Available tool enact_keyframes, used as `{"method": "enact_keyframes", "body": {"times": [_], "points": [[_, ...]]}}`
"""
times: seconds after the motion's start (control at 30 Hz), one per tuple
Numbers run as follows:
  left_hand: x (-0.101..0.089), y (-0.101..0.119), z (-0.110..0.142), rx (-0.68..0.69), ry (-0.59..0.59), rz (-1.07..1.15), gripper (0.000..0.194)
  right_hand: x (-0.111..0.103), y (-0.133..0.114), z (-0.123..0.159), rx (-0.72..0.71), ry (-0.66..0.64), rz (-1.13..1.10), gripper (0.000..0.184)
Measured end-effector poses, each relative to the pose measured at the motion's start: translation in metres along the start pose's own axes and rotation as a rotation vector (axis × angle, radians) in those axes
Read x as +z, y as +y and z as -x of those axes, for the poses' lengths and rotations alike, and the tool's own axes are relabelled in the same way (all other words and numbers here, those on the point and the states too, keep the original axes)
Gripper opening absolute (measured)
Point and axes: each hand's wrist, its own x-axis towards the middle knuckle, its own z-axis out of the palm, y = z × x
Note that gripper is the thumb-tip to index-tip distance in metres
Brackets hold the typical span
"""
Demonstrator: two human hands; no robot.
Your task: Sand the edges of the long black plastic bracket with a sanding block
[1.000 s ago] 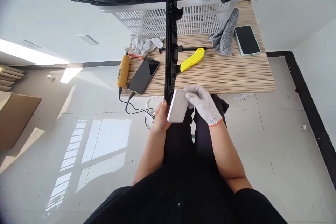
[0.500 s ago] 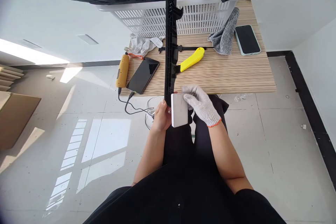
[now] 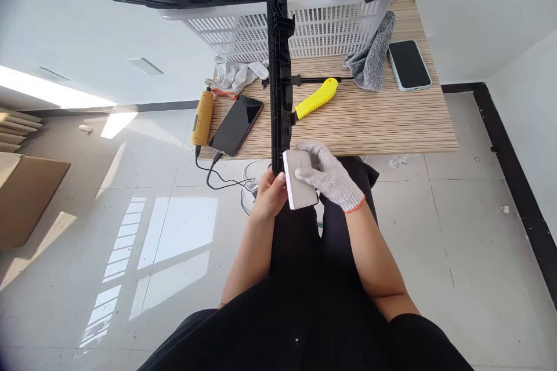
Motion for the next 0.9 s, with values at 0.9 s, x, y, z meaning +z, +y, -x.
{"method": "enact_keyframes", "body": {"times": [0.9], "points": [[-0.0043,-0.0017,-0.0004,-0.004,-0.01,0.054,0.046,-0.0013,-0.0083,-0.0005,0.093,0.243,-0.091,0.063]]}}
